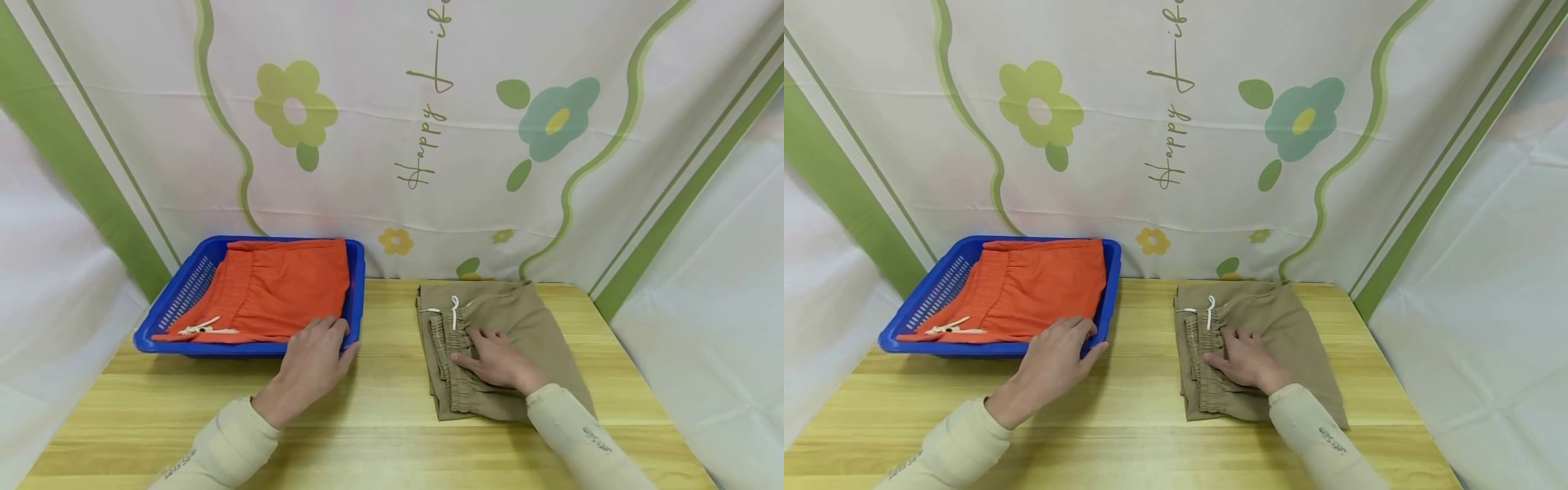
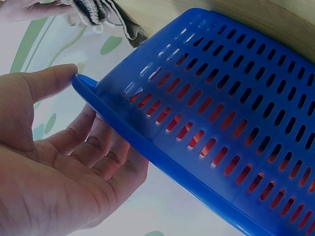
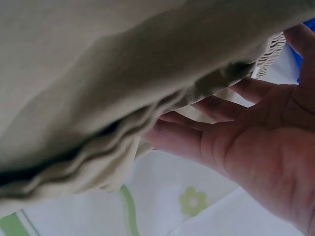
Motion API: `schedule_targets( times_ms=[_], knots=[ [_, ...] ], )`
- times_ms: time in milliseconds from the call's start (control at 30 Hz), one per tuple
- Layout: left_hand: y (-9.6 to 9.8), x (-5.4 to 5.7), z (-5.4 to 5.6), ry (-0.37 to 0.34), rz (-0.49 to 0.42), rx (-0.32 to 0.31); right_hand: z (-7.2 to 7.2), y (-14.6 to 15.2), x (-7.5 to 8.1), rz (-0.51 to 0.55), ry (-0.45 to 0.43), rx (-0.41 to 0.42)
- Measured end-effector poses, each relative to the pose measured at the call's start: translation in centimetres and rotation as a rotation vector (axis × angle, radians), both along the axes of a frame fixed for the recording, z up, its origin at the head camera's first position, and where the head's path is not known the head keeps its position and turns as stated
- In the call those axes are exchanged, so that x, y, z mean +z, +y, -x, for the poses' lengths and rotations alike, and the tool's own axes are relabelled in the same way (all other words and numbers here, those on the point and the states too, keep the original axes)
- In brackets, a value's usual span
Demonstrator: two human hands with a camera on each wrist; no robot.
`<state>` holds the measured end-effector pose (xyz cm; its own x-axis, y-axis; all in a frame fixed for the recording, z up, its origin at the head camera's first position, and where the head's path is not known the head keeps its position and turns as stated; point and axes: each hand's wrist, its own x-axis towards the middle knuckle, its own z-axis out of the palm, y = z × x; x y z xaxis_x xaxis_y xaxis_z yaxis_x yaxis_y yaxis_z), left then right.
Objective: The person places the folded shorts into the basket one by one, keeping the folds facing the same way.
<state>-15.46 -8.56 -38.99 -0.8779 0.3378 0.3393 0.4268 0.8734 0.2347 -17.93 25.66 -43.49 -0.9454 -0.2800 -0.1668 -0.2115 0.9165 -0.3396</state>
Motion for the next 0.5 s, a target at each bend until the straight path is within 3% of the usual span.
schedule_targets(
  times_ms=[500],
  knots=[
    [0.1, -0.1, 0.0, 0.001, 0.008, 0.007, 0.0, -2.5, 0.2, 0.008, -0.015, -0.016]
  ],
)
